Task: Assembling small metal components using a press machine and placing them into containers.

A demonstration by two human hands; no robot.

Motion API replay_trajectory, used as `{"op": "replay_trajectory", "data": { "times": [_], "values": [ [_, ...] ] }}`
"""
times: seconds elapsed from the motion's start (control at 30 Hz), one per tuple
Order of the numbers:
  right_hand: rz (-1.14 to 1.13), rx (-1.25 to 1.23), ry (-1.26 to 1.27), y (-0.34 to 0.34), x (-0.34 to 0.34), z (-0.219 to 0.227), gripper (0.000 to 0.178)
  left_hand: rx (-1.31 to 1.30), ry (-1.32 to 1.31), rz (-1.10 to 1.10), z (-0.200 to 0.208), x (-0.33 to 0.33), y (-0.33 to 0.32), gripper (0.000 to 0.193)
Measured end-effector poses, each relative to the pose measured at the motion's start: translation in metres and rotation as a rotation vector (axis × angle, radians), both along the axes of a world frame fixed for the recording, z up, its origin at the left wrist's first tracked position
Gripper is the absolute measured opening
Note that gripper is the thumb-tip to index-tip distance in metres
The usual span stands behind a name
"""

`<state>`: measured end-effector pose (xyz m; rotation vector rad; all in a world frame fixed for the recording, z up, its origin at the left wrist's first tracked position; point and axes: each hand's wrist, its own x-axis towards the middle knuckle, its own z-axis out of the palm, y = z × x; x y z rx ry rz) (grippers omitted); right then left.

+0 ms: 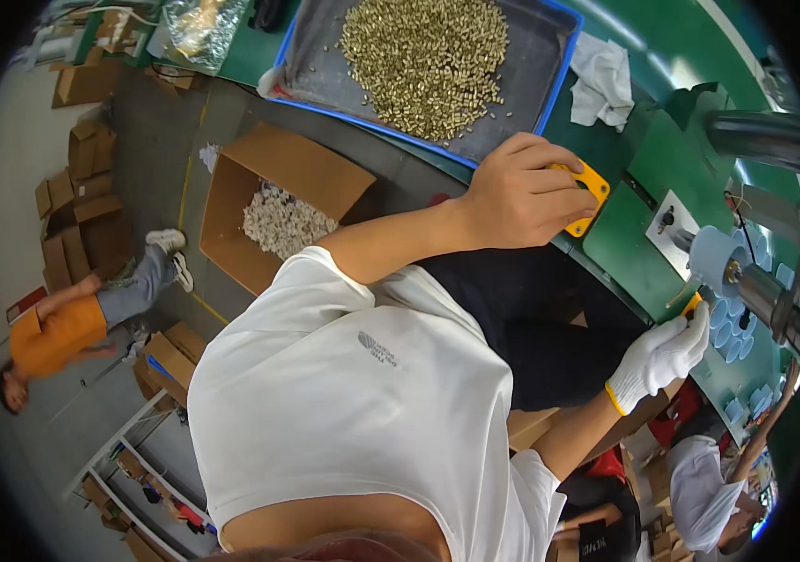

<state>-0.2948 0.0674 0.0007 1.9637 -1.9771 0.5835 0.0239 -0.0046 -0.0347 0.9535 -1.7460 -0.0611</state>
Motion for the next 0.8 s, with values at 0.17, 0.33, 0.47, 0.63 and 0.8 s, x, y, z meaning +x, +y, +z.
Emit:
{"op": "replay_trajectory", "data": {
  "times": [0.17,0.33,0.47,0.63,0.8],
  "values": [
    [0.000,0.030,0.037,-0.001,-0.004,-0.003,0.038,0.007,0.069,0.048,-0.006,-0.006,0.000,0.012],
    [-0.073,0.013,0.014,0.001,0.000,-0.004,0.039,0.014,0.076,0.024,-0.010,-0.003,0.000,0.010],
    [-0.086,0.035,-0.008,0.003,0.000,-0.004,0.043,0.013,0.078,0.016,-0.011,-0.004,0.002,0.009],
    [-0.085,0.030,-0.003,-0.001,0.001,-0.011,0.042,0.019,0.073,0.034,-0.012,0.000,0.004,0.010],
    [-0.071,-0.171,-0.058,0.001,-0.001,-0.015,0.042,-0.014,0.122,-0.005,-0.005,-0.005,-0.003,0.012]
  ]
}}
